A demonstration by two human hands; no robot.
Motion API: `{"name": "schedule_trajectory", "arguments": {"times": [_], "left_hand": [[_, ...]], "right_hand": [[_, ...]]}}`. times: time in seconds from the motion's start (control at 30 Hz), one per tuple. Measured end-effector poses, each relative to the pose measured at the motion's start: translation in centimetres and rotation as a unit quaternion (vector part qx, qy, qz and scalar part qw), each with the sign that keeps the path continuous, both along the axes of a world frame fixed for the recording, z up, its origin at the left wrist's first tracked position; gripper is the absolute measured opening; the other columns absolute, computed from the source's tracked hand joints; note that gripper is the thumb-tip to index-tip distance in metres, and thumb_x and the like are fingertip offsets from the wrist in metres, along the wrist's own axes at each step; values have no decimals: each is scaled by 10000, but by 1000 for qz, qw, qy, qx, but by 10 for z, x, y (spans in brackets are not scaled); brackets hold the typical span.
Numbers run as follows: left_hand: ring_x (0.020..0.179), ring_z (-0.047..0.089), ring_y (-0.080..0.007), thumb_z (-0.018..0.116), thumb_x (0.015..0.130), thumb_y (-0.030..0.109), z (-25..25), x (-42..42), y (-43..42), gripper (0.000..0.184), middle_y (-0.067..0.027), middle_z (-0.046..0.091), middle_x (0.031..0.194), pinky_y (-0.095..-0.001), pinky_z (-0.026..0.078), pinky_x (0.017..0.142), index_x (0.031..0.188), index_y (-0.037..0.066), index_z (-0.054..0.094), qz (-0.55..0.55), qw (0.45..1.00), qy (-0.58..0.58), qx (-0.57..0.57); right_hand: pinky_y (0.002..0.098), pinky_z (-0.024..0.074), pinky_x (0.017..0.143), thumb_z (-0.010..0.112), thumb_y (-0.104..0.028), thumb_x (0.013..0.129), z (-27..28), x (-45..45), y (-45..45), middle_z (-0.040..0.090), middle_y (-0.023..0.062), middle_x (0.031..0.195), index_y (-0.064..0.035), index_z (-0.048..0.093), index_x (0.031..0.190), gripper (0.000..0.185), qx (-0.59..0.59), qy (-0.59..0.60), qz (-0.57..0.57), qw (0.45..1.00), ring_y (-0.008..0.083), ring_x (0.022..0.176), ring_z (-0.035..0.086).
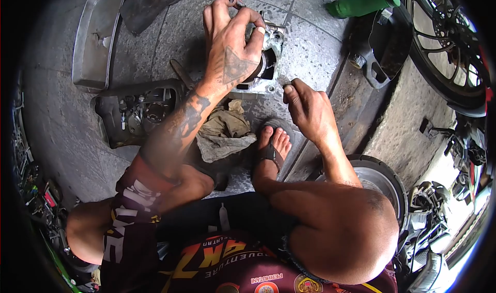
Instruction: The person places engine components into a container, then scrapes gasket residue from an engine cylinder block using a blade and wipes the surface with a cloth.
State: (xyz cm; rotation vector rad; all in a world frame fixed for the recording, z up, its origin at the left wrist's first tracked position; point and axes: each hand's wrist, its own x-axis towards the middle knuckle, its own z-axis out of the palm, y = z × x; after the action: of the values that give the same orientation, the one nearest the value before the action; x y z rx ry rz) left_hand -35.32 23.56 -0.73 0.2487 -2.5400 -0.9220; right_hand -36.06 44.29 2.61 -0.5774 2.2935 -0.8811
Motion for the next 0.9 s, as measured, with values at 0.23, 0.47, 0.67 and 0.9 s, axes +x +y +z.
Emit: {"name": "schedule_trajectory", "arguments": {"times": [0.23, 0.47, 0.67, 0.9], "left_hand": [[1197, 372, -334, 660, 840, 180, -3, 2, 1, 154, -162, 436, 1231, -456, 316, 1032, 968, 95, 654, -4, 1000, 1, -3], [1195, 375, -326, 667, 846, 179, -2, 1, -1, 149, -155, 442, 1227, -451, 317, 1030, 972, 99, 660, 2, 1000, -14, -15], [1208, 365, -335, 665, 837, 167, -5, 2, -2, 138, -152, 448, 1209, -448, 302, 1040, 956, 99, 657, -8, 1000, 5, -16], [1204, 371, -331, 662, 826, 168, -6, 2, -3, 139, -149, 449, 1216, -448, 307, 1041, 951, 107, 662, -10, 1000, 8, -12]], "right_hand": [[493, 520, 674, 531, -246, 987, -3, 2, -7, 674, 184, 722, -28, 595, 896, 245, -8, 35, -5, 999, 412, 735, 668], [498, 520, 664, 531, -240, 986, -6, 8, -16, 657, 195, 695, -24, 601, 877, 252, -3, 38, -24, 999, 423, 721, 660], [497, 520, 670, 523, -263, 989, 4, -6, -2, 666, 187, 710, -39, 605, 883, 262, 19, 30, 46, 998, 417, 716, 658], [513, 501, 676, 526, -270, 987, 15, -29, -4, 656, 197, 714, -41, 614, 896, 262, 49, 38, 102, 993, 429, 735, 646]]}}
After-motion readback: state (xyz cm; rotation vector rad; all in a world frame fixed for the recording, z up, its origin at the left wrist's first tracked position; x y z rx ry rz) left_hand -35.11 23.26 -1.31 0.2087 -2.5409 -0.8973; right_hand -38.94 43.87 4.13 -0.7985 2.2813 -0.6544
